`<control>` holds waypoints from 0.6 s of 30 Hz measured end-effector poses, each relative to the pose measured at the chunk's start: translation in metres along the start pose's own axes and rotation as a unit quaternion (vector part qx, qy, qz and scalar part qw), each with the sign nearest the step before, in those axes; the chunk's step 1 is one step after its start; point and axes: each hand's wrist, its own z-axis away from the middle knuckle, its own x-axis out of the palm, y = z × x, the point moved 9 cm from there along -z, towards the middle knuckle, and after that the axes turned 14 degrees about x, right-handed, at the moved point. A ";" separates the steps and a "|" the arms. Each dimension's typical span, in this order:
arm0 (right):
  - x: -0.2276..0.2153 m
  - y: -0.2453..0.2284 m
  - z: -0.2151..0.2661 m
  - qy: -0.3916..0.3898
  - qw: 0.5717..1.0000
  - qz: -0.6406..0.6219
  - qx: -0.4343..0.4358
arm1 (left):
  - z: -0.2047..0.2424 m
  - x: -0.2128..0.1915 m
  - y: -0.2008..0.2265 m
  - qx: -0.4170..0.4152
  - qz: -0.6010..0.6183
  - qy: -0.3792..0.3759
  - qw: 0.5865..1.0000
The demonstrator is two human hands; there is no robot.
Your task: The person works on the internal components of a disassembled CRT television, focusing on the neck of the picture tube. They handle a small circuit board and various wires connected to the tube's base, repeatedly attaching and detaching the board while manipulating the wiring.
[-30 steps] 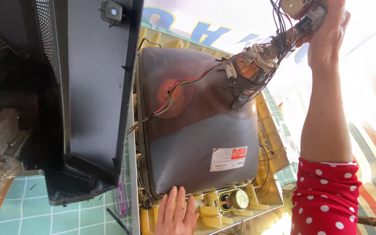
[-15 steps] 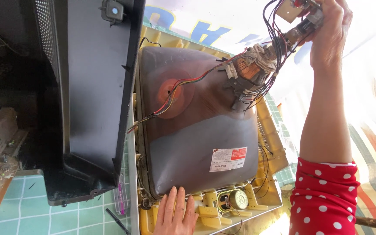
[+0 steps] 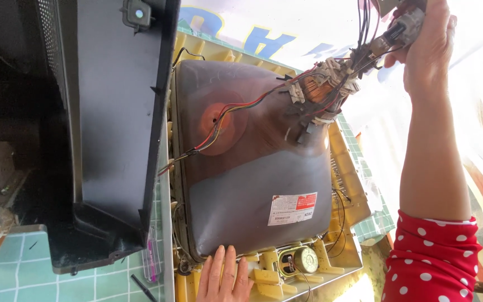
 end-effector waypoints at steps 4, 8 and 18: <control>0.000 0.000 0.000 0.006 1.000 0.026 0.005 | 0.001 0.002 -0.001 -0.005 0.003 -0.012 1.000; 0.002 0.001 0.002 0.007 0.999 -0.035 0.008 | 0.003 0.001 0.001 0.016 -0.022 0.016 0.999; -0.002 0.010 -0.003 0.016 0.977 -0.207 0.039 | 0.012 0.002 0.006 0.019 -0.016 0.015 1.000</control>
